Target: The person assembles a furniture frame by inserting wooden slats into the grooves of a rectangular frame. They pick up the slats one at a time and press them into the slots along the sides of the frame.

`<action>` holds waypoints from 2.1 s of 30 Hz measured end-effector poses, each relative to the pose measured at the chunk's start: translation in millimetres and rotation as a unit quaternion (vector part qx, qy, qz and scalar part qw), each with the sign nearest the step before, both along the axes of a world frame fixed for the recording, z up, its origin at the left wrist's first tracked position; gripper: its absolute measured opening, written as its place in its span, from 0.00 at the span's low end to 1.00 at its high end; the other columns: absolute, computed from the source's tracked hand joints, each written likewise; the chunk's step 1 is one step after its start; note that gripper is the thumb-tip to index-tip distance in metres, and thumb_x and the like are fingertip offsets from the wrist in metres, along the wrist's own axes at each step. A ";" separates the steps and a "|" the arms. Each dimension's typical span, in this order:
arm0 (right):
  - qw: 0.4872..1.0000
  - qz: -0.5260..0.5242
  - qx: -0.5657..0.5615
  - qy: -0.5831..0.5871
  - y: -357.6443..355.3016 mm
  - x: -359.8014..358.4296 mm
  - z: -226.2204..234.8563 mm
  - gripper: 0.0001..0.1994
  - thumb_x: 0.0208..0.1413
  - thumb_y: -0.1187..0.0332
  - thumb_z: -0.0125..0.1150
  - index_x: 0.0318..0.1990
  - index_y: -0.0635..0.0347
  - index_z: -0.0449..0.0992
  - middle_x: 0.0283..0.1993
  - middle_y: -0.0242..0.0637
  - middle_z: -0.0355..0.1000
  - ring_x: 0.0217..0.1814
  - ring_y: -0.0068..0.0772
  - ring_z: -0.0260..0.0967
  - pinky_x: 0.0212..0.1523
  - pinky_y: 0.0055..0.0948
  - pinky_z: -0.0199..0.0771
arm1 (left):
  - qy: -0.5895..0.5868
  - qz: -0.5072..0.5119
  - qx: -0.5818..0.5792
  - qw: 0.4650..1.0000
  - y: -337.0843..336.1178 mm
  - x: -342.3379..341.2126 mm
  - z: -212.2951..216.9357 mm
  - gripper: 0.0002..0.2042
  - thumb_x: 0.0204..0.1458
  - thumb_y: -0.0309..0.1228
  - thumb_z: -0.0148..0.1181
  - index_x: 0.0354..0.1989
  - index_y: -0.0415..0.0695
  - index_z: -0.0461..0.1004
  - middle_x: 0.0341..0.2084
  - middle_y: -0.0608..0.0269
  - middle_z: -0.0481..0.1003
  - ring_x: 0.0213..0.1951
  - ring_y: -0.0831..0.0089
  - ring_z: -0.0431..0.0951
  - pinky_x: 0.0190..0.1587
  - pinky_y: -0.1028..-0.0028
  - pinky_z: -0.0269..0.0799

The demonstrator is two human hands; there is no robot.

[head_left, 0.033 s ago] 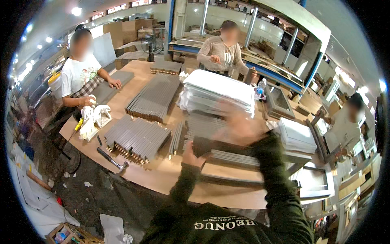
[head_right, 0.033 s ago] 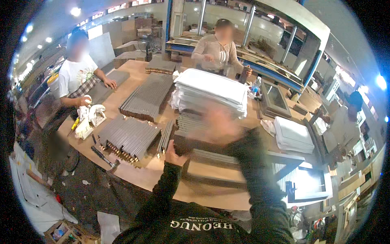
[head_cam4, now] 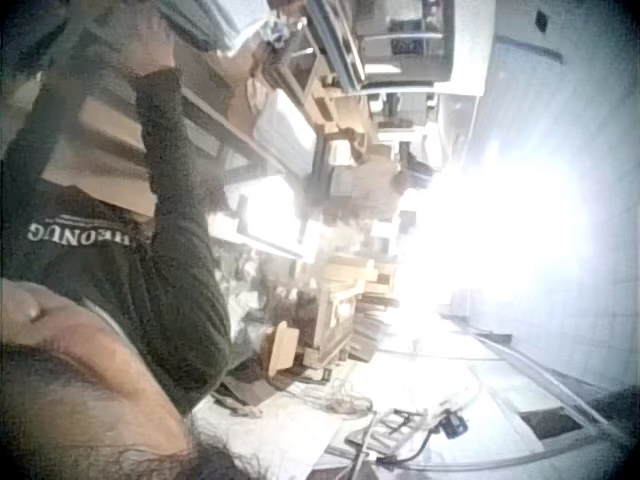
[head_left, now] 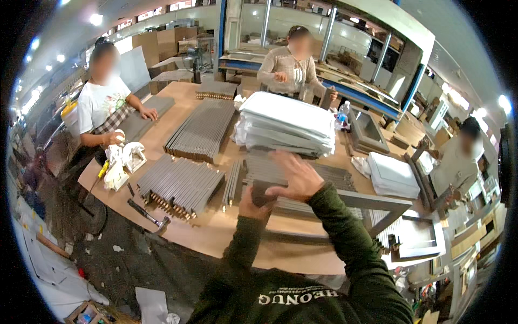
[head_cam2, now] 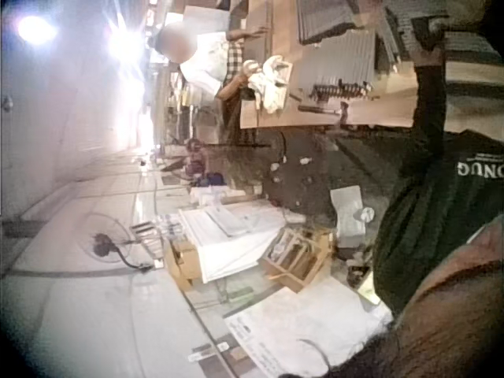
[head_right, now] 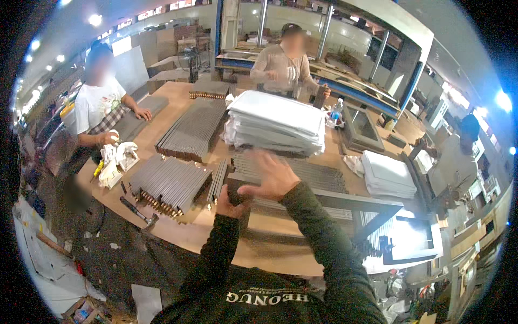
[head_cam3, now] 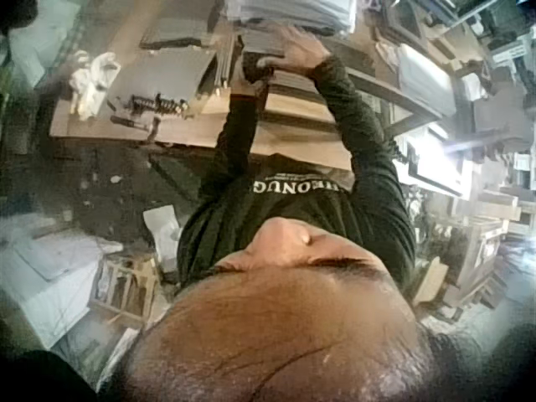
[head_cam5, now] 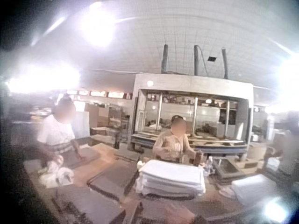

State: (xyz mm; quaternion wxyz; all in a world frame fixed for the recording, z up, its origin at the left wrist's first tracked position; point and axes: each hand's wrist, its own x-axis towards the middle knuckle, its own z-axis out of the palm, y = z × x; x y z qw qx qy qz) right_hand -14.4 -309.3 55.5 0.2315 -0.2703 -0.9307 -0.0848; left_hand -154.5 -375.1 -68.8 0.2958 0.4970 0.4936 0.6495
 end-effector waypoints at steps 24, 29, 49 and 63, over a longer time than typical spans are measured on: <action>0.987 -0.029 -0.036 0.153 -88.7 157.2 113.4 0.23 0.36 0.60 0.68 0.39 0.53 0.65 0.20 0.37 0.69 0.22 0.41 0.70 0.22 0.32 0.69 | -0.314 -0.161 -0.165 0.921 -37.6 10.1 -10.7 0.20 0.46 0.28 0.55 0.48 0.35 0.62 0.48 0.49 0.65 0.48 0.59 0.66 0.39 0.66 0.68; 0.830 0.077 -0.221 0.506 -78.5 177.6 73.5 0.33 0.34 0.78 0.70 0.49 0.60 0.58 0.37 0.37 0.68 0.32 0.28 0.70 0.32 0.27 0.73 | -0.074 0.000 0.134 0.988 -38.2 -27.0 87.3 0.29 0.42 0.28 0.61 0.53 0.36 0.58 0.44 0.52 0.67 0.42 0.64 0.69 0.40 0.68 0.69; 0.785 -0.206 -0.509 0.286 -148.1 165.9 -188.1 0.20 0.41 0.55 0.63 0.41 0.56 0.71 0.36 0.39 0.72 0.39 0.38 0.70 0.38 0.34 0.69 | 0.732 -0.163 0.162 0.642 3.4 143.9 111.1 0.20 0.37 0.35 0.62 0.40 0.46 0.67 0.16 0.58 0.70 0.20 0.57 0.72 0.25 0.64 0.64; 0.706 -0.172 -0.074 0.682 -74.6 254.0 -98.5 0.42 0.26 0.57 0.76 0.52 0.63 0.62 0.48 0.41 0.66 0.51 0.31 0.63 0.52 0.29 0.62 | 0.675 -0.113 0.208 0.698 -1.0 101.8 160.3 0.28 0.29 0.45 0.68 0.44 0.58 0.70 0.15 0.63 0.71 0.15 0.64 0.65 0.22 0.66 0.60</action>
